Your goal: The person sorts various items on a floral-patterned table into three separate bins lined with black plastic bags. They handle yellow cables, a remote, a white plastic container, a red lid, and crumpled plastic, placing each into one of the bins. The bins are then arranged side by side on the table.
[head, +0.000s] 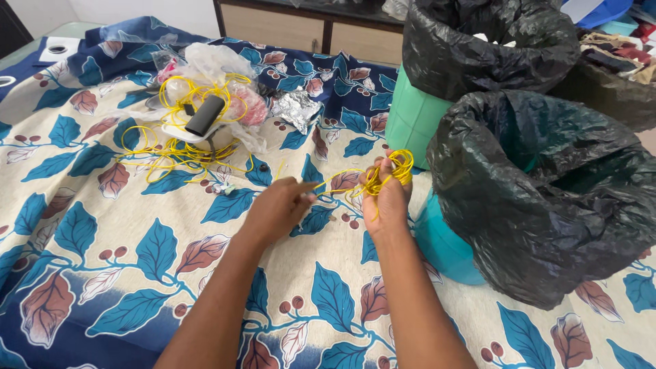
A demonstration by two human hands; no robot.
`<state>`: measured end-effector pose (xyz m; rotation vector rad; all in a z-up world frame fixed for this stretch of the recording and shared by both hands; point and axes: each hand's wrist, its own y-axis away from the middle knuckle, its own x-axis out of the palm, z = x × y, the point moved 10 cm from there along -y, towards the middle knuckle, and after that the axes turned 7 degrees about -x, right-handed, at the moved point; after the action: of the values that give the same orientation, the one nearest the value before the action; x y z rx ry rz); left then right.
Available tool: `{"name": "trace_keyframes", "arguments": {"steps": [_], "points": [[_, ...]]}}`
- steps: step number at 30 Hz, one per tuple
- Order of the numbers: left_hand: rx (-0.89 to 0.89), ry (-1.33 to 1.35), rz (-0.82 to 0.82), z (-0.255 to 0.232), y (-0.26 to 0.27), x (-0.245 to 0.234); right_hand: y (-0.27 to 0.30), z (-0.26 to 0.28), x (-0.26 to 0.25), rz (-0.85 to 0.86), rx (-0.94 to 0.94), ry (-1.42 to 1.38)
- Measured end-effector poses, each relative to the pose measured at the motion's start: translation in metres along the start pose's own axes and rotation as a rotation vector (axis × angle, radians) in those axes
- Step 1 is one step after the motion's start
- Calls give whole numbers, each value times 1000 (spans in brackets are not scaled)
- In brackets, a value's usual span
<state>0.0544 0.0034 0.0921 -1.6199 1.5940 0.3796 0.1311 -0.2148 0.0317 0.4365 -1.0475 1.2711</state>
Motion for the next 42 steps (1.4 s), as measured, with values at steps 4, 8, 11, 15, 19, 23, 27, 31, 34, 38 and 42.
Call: {"name": "trace_keyframes", "arguments": {"steps": [4,8,11,15,19,23,27,31,34,38,42], "points": [[159,-85,-34,-21,4,14,11,-15,20,98,205,-259],[124,-131,-61,-10,3,20,13,-10,35,157,289,-463],[132,-136,-52,-2,0,27,14,-4,42,179,319,-539],[5,2,-124,22,-8,25,13,2,42,190,220,-337],[-192,717,-212,38,-19,16,19,-12,45,64,196,-42],[-155,1261,-163,-18,-27,3,41,-1,89,60,86,212],[89,1525,-98,-116,-33,-25,51,73,149,147,-182,361],[323,1682,21,-214,-52,-42,42,179,191,210,-464,478],[444,1842,156,-280,-83,-34,27,252,208,287,-651,637],[111,1889,372,-316,-130,30,-16,311,190,180,-661,1010],[3,878,258,-302,-143,67,-61,319,129,150,-424,1557]]}}
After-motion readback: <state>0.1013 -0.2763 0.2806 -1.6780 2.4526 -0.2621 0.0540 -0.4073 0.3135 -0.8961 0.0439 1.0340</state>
